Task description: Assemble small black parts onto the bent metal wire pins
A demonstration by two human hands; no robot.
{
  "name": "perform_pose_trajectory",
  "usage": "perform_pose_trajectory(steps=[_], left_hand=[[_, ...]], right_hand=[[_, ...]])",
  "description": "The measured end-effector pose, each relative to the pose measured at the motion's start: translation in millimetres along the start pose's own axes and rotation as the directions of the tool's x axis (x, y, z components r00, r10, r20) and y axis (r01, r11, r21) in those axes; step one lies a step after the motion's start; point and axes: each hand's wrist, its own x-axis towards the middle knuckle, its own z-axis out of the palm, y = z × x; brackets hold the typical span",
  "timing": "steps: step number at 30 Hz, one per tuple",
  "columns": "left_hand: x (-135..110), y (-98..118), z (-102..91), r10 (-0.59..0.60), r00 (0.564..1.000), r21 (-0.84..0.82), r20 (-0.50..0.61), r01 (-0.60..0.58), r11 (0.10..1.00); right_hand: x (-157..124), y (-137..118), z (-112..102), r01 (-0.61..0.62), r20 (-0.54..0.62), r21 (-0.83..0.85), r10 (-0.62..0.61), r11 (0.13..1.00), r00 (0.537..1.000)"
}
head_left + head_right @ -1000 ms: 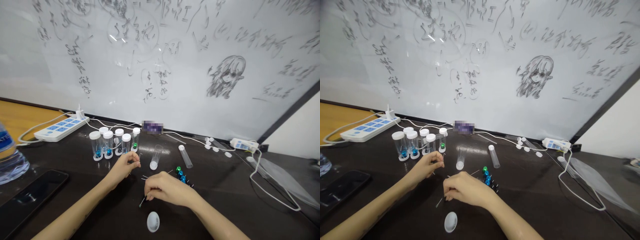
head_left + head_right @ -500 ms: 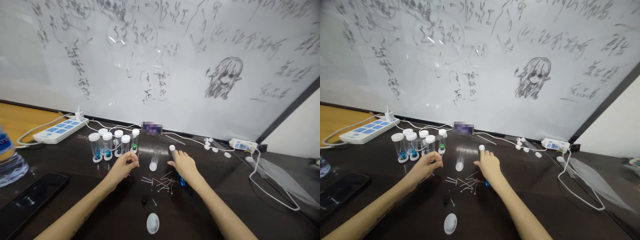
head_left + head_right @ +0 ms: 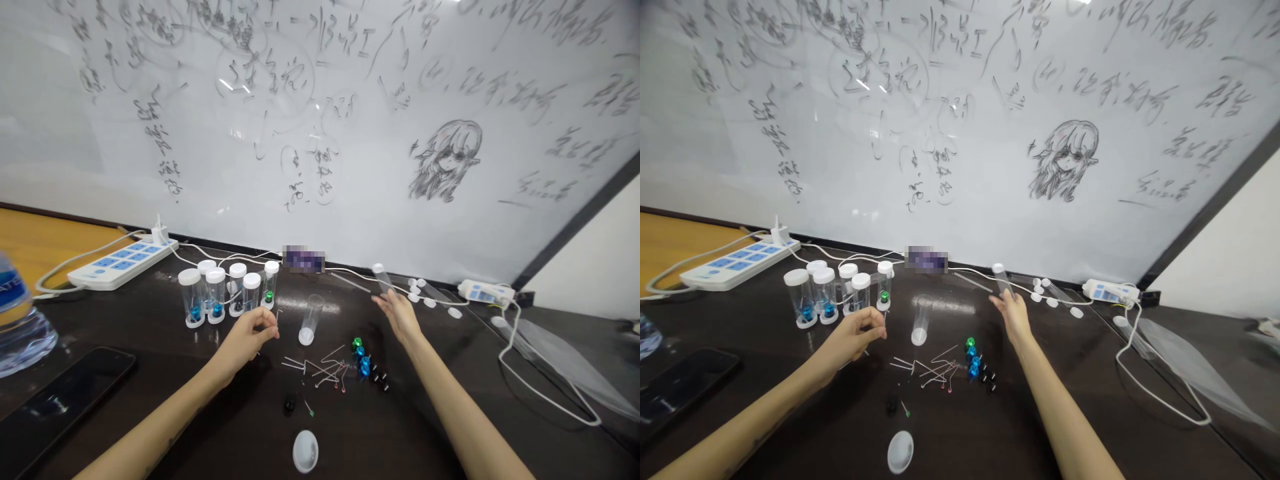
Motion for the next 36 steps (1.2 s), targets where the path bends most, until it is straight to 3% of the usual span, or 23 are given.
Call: perform_pose_trajectory(steps=[3, 7, 11, 15, 17, 23, 31, 36], left_hand=[[0.3, -0.6, 0.9, 0.004, 1.0, 0.0, 0.0, -0.004, 1.0], [-0.4, 0.2, 1.8, 0.018, 1.0, -0.019, -0.004, -0.018, 1.0], [-5.6, 9.7, 4.7, 0.045, 0.999, -0.052, -0.02, -0.046, 0.998], [-13.7, 23.3, 10.2, 0.091, 0.996, -0.046, -0.008, -0.091, 0.995], [-17.5, 28.1, 12.9, 0.145, 0.989, -0.015, 0.017, -0.144, 0.989], [-25.4, 34.5, 17.6, 0.275, 0.95, 0.146, 0.145, -0.296, 0.944], [-28.2, 36.3, 21.1, 0.283, 0.942, 0.314, 0.178, -0.327, 0.891], [-25.7, 33.5, 20.1, 0.241, 0.958, 0.261, 0.156, -0.275, 0.925]], right_hand=[[-2.6, 0.8, 7.8, 0.035, -0.058, 0.198, -0.024, 0.98, 0.998], [-16.4, -12.7, 19.8, 0.071, 0.004, 0.358, -0.077, 0.931, 0.997], [-40.9, -46.7, 20.2, 0.142, 0.11, 0.435, -0.209, 0.889, 0.972], [-83.6, -89.1, 15.7, 0.219, 0.221, 0.471, -0.355, 0.854, 0.909], [-107.6, -105.9, 15.4, 0.275, 0.361, 0.464, -0.463, 0.842, 0.809], [-145.1, -122.1, 21.9, 0.396, 0.48, 0.303, -0.498, 0.867, 0.722], [-145.3, -120.0, 23.3, 0.509, 0.491, 0.197, -0.534, 0.838, 0.688], [-132.8, -118.7, 13.8, 0.517, 0.484, 0.116, -0.502, 0.848, 0.717]])
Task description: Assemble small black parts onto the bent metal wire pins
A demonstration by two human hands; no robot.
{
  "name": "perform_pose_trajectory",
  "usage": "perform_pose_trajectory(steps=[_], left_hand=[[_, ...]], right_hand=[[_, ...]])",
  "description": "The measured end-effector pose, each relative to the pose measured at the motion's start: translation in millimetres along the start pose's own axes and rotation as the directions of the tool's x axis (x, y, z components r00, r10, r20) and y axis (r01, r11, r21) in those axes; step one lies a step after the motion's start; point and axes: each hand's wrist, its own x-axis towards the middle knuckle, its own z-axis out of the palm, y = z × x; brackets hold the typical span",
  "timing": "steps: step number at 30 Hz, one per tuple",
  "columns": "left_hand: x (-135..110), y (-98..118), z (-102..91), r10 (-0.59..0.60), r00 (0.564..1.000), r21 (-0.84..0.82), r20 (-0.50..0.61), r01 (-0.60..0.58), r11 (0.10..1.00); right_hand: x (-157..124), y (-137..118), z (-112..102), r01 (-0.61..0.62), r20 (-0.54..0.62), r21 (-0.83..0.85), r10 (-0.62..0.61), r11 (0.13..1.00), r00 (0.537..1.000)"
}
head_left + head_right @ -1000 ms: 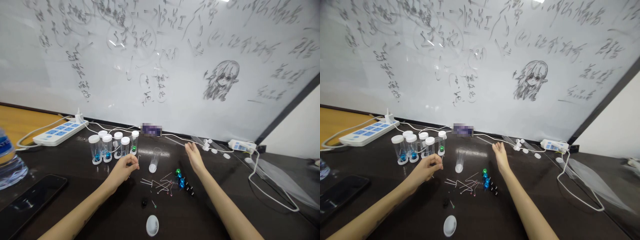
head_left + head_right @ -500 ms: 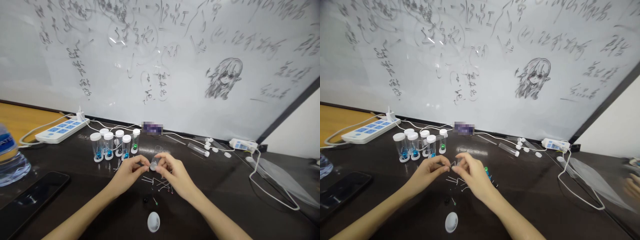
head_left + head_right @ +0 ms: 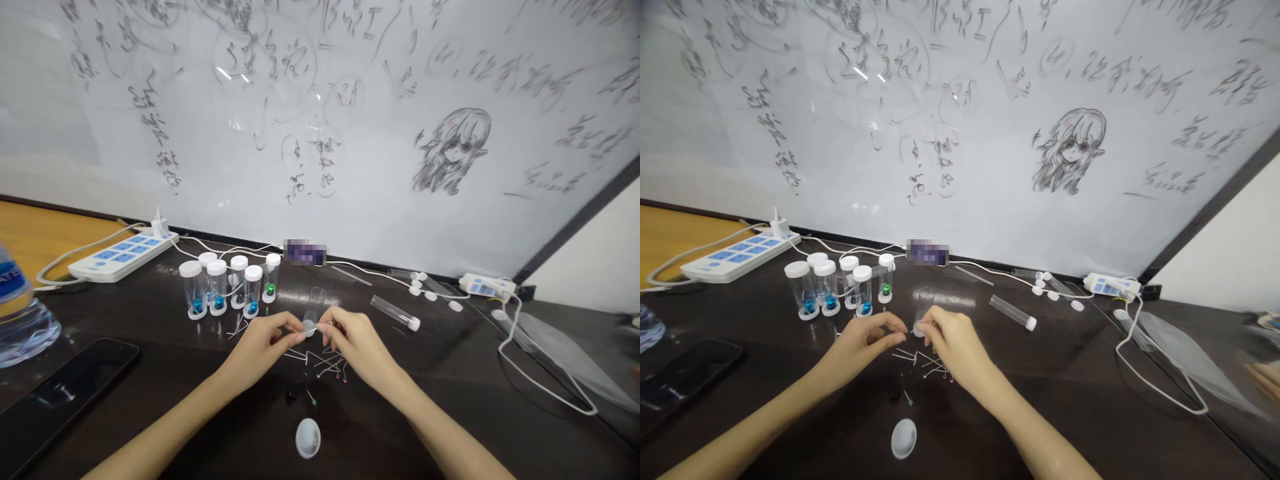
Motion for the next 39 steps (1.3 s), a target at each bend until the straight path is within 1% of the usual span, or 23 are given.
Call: perform_pose_trajectory(steps=[3, 6, 8, 11, 16, 18, 22, 24, 25, 28, 29, 30, 33, 35, 36, 37, 39], left_hand=[[1.5, -5.0, 0.0, -0.015, 0.999, 0.004, 0.03, 0.015, 1.0], [2.5, -10.5, 1.4, -0.036, 0.996, 0.063, 0.077, 0.031, 0.998], [2.7, -12.8, 2.7, -0.04, 0.995, 0.101, 0.087, 0.031, 0.994], [2.4, -13.2, 3.7, -0.034, 0.996, 0.118, 0.083, 0.024, 0.993], [0.6, -8.7, 3.8, -0.025, 0.999, 0.109, 0.03, 0.021, 0.994], [-0.2, -6.7, 4.0, -0.02, 0.999, 0.106, 0.026, 0.018, 0.994], [0.1, -4.3, 4.6, -0.019, 0.998, 0.127, 0.057, 0.011, 0.992], [0.0, -3.3, 4.2, 0.012, 0.998, 0.143, 0.056, -0.02, 0.99], [-0.9, -2.5, 3.8, 0.043, 0.998, 0.152, 0.038, -0.048, 0.987], [-10.1, 1.0, 2.7, 0.182, 0.982, 0.187, -0.058, -0.168, 0.968], [-16.0, 1.9, 3.1, 0.228, 0.97, 0.198, -0.081, -0.208, 0.958], [-23.2, 2.3, 4.1, 0.269, 0.96, 0.208, -0.076, -0.248, 0.946], [-49.9, -3.5, 12.9, 0.332, 0.942, 0.273, 0.058, -0.335, 0.902], [-67.0, -14.1, 23.6, 0.307, 0.94, 0.354, 0.147, -0.34, 0.871], [-73.9, -20.7, 29.8, 0.32, 0.934, 0.384, 0.157, -0.357, 0.852], [-79.3, -27.2, 36.2, 0.329, 0.933, 0.418, 0.15, -0.361, 0.834], [-85.5, -38.1, 47.9, 0.285, 0.948, 0.481, 0.145, -0.319, 0.817]], right_hand=[[3.6, 6.7, -10.7, -0.028, -0.006, -0.06, 0.027, 0.998, 1.0], [5.1, 10.5, -17.4, -0.025, 0.001, -0.108, 0.025, 0.994, 1.0], [4.9, 11.2, -19.5, -0.015, 0.014, -0.125, 0.017, 0.992, 1.0], [4.0, 10.7, -20.4, -0.001, 0.049, -0.128, 0.008, 0.992, 0.999], [2.7, 7.9, -19.9, -0.007, 0.078, -0.125, 0.017, 0.992, 0.997], [2.0, 6.6, -20.2, -0.015, 0.084, -0.105, 0.024, 0.994, 0.996], [0.8, 2.0, -23.0, -0.03, 0.04, -0.054, 0.032, 0.998, 0.999], [-0.5, -2.7, -23.9, -0.022, -0.006, 0.002, 0.022, 1.0, 1.0], [-1.7, -5.4, -23.4, -0.012, -0.038, 0.037, 0.014, 0.999, 0.999], [-10.9, -9.8, -14.2, 0.021, -0.166, 0.137, 0.002, 0.99, 0.986], [-16.3, -8.9, -8.1, 0.026, -0.209, 0.165, 0.009, 0.986, 0.978], [-23.0, -6.4, -0.6, 0.029, -0.246, 0.196, 0.021, 0.98, 0.969], [-49.3, 9.1, 27.0, 0.049, -0.313, 0.299, 0.05, 0.953, 0.948], [-67.8, 21.7, 44.1, 0.07, -0.36, 0.347, 0.063, 0.935, 0.931], [-75.9, 27.4, 50.6, 0.116, -0.397, 0.355, 0.037, 0.928, 0.917], [-82.5, 32.1, 55.3, 0.135, -0.396, 0.359, 0.02, 0.924, 0.918], [-90.6, 38.2, 59.1, 0.19, -0.371, 0.353, -0.049, 0.916, 0.927]])
